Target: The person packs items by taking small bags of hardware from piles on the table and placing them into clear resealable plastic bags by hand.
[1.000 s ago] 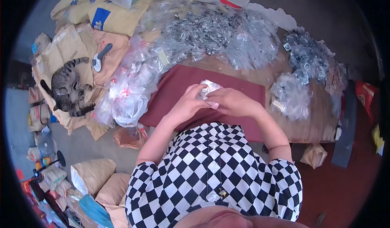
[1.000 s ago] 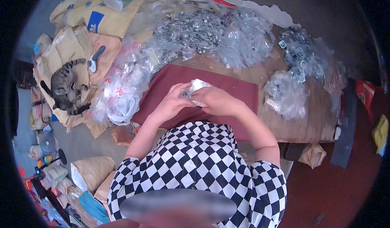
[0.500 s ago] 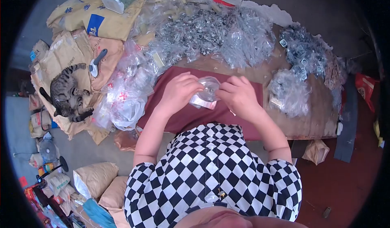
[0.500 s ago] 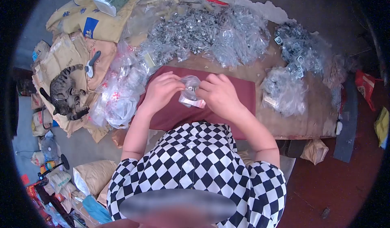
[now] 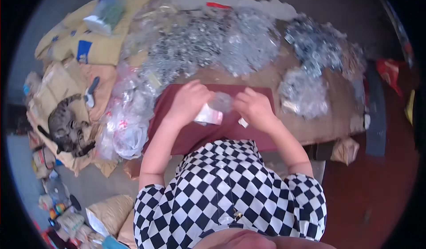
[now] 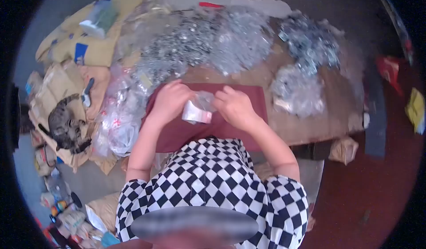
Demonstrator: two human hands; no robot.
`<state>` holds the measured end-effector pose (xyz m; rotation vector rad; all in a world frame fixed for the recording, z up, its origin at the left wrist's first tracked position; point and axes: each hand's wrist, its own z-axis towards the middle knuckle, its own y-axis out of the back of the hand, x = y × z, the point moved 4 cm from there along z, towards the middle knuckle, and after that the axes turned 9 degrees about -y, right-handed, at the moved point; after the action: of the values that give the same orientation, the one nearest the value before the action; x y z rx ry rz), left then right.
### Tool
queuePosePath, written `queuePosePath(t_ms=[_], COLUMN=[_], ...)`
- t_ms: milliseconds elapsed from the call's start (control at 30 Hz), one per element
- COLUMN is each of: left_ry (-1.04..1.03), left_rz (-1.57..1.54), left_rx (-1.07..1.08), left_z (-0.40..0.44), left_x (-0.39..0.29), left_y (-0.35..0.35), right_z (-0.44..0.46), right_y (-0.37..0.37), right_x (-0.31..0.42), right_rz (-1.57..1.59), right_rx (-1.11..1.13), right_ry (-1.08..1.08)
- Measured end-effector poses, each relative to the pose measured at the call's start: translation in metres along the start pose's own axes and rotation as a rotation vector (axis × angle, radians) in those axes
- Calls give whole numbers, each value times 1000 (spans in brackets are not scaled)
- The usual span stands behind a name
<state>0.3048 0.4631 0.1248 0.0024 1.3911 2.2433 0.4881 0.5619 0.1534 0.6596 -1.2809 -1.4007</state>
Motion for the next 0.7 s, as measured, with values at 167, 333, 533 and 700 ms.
queuePosePath(t_ms=[167, 333, 533, 700], left_ry=[195, 355, 500, 450], left_rz=[-222, -339, -145, -19], left_rx=[-194, -22, 345, 414], left_z=[3, -74, -143, -154], left_x=[-7, -4, -13, -12], left_y=[-23, -88, -157, -178], right_z=[-15, -83, -230, -223], right_y=[-4, 2, -55, -63], right_x=[-55, -169, -303, -283], right_rz=[75, 409, 124, -338], right_rx=[-69, -244, -124, -286], right_ry=[-140, -622, -1166, -1151])
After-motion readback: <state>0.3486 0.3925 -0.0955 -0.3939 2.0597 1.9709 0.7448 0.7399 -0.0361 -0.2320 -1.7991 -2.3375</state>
